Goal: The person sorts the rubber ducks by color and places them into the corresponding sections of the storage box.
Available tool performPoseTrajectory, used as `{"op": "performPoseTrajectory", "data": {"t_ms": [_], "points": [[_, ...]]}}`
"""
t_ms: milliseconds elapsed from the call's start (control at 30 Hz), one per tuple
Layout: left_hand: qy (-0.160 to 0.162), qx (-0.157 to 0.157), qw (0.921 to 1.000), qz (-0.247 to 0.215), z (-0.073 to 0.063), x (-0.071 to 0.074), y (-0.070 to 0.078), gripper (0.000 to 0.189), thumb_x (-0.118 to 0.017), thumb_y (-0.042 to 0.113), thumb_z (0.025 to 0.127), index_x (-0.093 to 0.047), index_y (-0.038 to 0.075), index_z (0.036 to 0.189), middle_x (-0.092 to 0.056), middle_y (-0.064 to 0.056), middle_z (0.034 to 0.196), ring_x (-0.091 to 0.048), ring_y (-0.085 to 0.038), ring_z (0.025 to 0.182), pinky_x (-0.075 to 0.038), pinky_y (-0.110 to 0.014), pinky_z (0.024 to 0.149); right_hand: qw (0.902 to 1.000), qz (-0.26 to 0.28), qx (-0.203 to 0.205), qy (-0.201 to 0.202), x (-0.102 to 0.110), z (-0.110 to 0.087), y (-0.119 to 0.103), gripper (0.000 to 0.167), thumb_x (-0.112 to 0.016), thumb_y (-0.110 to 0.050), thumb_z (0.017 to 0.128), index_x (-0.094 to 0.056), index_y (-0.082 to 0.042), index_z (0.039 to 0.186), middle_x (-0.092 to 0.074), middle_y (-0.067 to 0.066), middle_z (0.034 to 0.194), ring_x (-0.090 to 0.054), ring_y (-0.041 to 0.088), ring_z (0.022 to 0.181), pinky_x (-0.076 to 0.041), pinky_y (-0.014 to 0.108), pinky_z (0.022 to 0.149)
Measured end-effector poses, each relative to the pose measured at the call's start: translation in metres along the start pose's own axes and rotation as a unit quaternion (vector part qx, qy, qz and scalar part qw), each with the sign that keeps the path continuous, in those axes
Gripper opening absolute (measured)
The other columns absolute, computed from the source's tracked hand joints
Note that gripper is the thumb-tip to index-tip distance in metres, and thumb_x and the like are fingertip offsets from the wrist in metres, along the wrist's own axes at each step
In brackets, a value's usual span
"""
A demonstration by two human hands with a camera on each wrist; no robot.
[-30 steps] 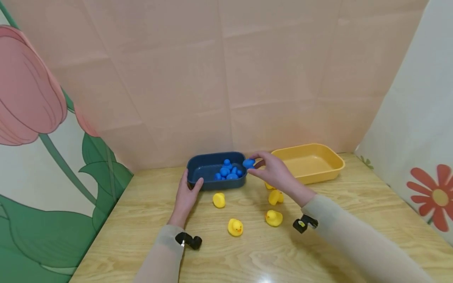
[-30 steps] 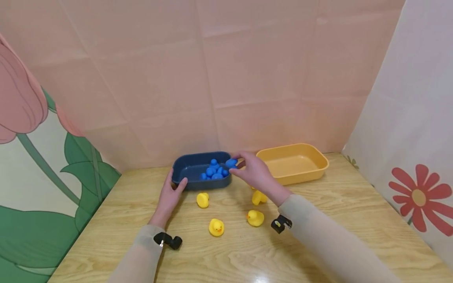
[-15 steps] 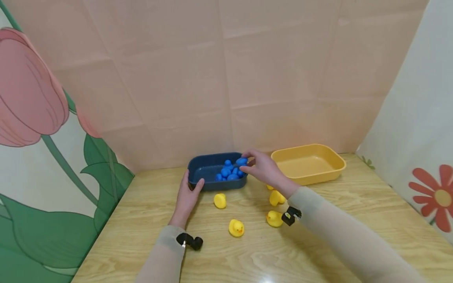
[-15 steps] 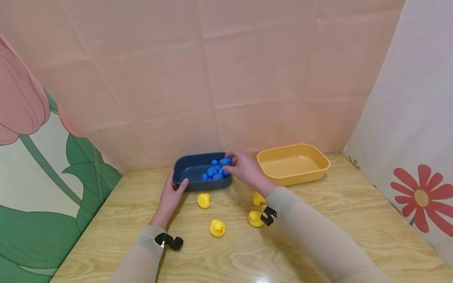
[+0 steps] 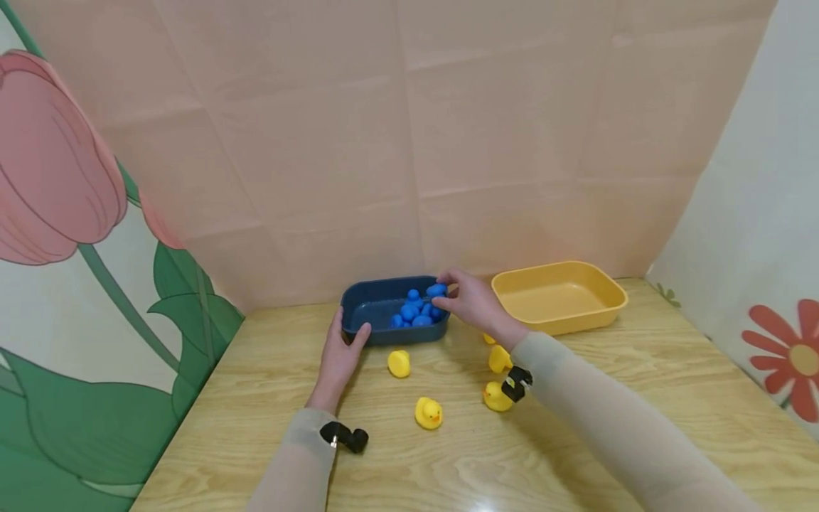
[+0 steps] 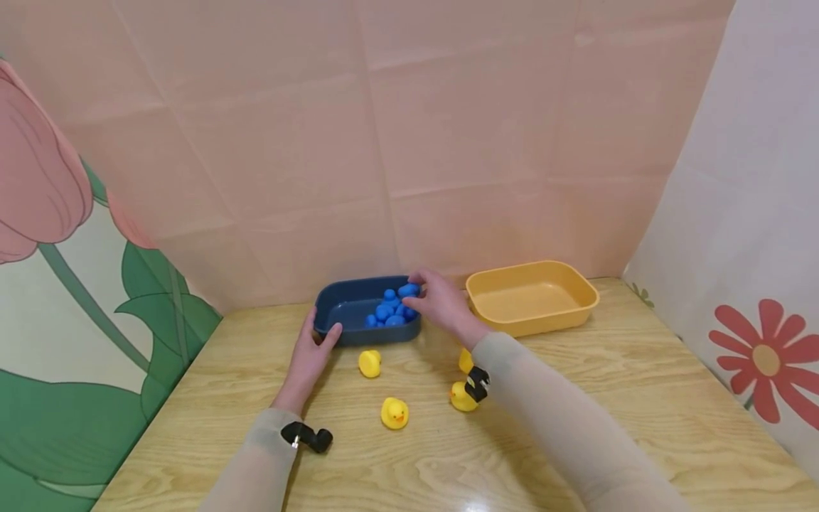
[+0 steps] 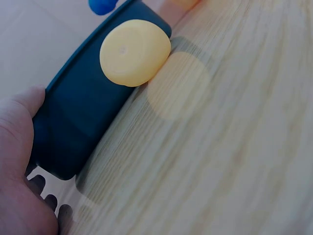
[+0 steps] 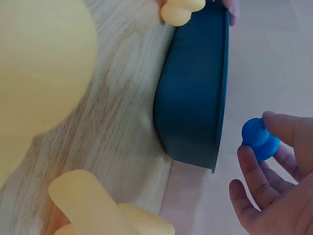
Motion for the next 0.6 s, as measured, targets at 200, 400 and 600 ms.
{"op": "performPoseTrajectory", "data": {"t_ms": [200,400,600], "points": [[0.003,-0.001,1.0,-0.001,0.001,-0.001,0.0,0.092,-0.068,0.047,0.111,-0.017,0.011,0.178,-0.018,-0.013,0.183,-0.019,-0.035,0.168,-0.021,-0.056,0.134,1.0,-0.003,0.005,-0.003,-0.004,0.004,0.003,0.048,-0.079,-0.025,0.106,-0.063,-0.004,0.145,-0.067,0.017,0.143,-0.068,0.037,0.121,-0.062,0.05,0.1],[0.001,0.0,1.0,-0.002,0.001,-0.003,0.0,0.094,-0.069,0.05,0.11,-0.016,0.011,0.178,-0.019,-0.014,0.183,-0.02,-0.036,0.167,-0.021,-0.057,0.134,0.9999,0.003,0.014,-0.003,-0.005,0.006,0.005,0.05,-0.079,-0.026,0.106,-0.062,-0.002,0.146,-0.063,0.023,0.149,-0.067,0.041,0.127,-0.06,0.054,0.104],[-0.001,-0.005,1.0,-0.004,0.002,-0.004,0.0,0.094,-0.067,0.051,0.11,-0.016,0.012,0.178,-0.019,-0.011,0.183,-0.02,-0.034,0.167,-0.022,-0.055,0.134,0.9998,0.017,-0.001,-0.006,-0.002,0.002,0.012,0.05,-0.078,-0.026,0.107,-0.06,-0.006,0.149,-0.062,0.02,0.151,-0.065,0.039,0.129,-0.06,0.053,0.104]]}}
Point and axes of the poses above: each hand's wrist, its own z-axis towards the middle knuckle, its own x-axis out of the back of the hand, y = z × x, the point moved 3 cm from there along z, towards the middle knuckle
